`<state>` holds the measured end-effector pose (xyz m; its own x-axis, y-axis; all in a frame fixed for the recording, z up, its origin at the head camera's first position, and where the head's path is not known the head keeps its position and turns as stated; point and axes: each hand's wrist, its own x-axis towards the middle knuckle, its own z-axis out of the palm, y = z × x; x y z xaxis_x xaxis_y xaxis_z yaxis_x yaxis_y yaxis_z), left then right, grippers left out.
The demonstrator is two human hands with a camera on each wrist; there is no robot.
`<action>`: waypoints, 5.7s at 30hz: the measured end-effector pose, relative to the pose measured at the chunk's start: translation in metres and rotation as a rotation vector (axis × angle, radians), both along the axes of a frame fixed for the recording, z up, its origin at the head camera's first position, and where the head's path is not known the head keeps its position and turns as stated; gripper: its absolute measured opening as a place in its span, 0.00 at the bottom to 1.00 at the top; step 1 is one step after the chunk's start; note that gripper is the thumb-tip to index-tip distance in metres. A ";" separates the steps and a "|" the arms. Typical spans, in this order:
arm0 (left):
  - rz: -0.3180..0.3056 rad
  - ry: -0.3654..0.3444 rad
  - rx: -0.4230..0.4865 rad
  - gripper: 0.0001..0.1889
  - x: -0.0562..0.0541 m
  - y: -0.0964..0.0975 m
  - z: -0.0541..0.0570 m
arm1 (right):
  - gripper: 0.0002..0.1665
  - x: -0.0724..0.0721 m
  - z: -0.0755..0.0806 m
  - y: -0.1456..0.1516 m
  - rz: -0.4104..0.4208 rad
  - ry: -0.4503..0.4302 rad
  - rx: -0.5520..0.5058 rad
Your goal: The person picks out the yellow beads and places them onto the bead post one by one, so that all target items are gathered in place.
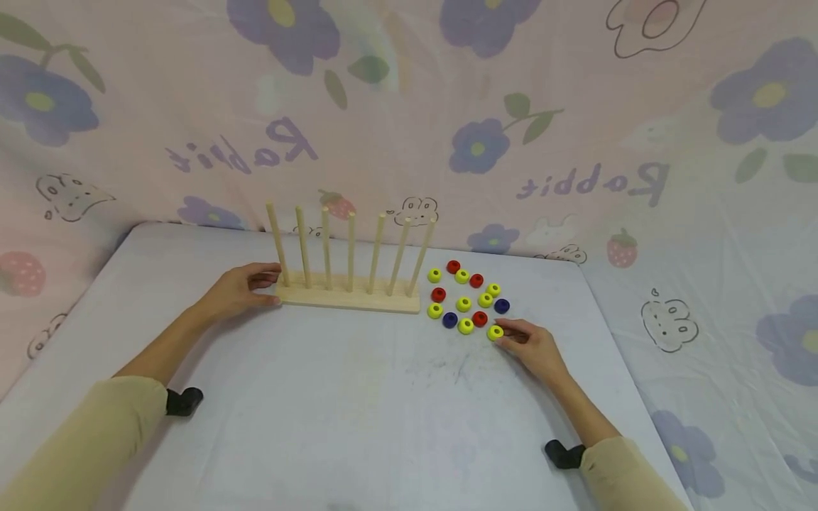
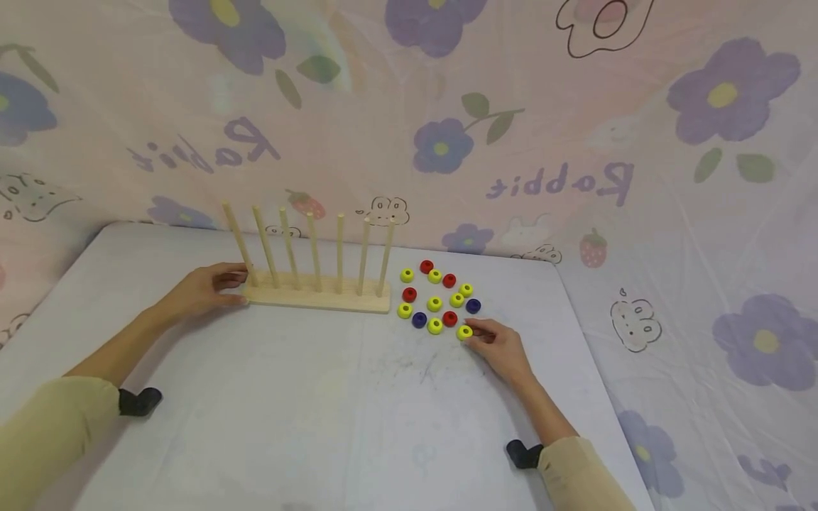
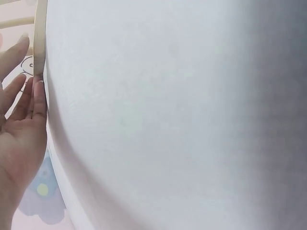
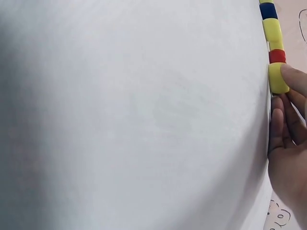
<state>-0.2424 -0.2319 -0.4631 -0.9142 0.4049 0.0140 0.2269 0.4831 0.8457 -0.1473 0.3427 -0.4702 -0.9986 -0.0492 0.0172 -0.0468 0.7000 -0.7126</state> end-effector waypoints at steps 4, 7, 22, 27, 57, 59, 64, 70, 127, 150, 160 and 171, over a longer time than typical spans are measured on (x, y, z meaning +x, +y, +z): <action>0.028 0.005 -0.088 0.41 -0.004 0.003 -0.001 | 0.22 -0.001 0.000 -0.002 -0.003 0.012 0.026; 0.043 0.004 -0.115 0.41 -0.005 0.005 -0.001 | 0.21 -0.003 0.000 -0.004 -0.008 0.025 0.041; 0.055 0.017 -0.146 0.39 -0.008 0.008 0.001 | 0.20 -0.007 0.008 0.000 0.033 0.007 -0.056; 0.051 -0.001 -0.151 0.39 -0.010 0.008 0.004 | 0.22 -0.014 0.014 -0.001 0.057 0.006 -0.098; -0.024 -0.074 -0.024 0.36 -0.012 0.009 0.003 | 0.20 -0.052 0.094 -0.049 0.165 0.154 -0.080; -0.024 -0.075 -0.036 0.37 -0.012 0.008 0.002 | 0.20 -0.056 0.100 -0.053 0.182 0.163 -0.087; -0.023 -0.082 -0.058 0.38 -0.012 0.005 0.000 | 0.21 -0.065 0.112 -0.063 0.219 0.182 -0.097; -0.034 -0.096 -0.045 0.39 -0.013 0.007 0.004 | 0.20 -0.071 0.127 -0.075 0.246 0.216 -0.122; 0.019 -0.040 -0.155 0.40 -0.014 0.009 0.003 | 0.16 -0.121 0.206 -0.220 0.619 0.385 -0.204; -0.001 -0.069 -0.113 0.41 -0.014 0.002 0.002 | 0.19 -0.131 0.208 -0.277 0.657 0.294 -0.226; 0.002 -0.071 -0.117 0.41 -0.012 0.003 0.003 | 0.19 -0.133 0.209 -0.301 0.656 0.235 -0.238; 0.003 -0.079 -0.128 0.42 -0.011 0.002 0.002 | 0.19 -0.131 0.210 -0.326 0.627 0.169 -0.181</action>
<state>-0.2535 -0.2297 -0.4606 -0.9117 0.3960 -0.1096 0.1604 0.5887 0.7922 -0.2782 0.0163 -0.2600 -0.7649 -0.6003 0.2335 -0.5269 0.3746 -0.7629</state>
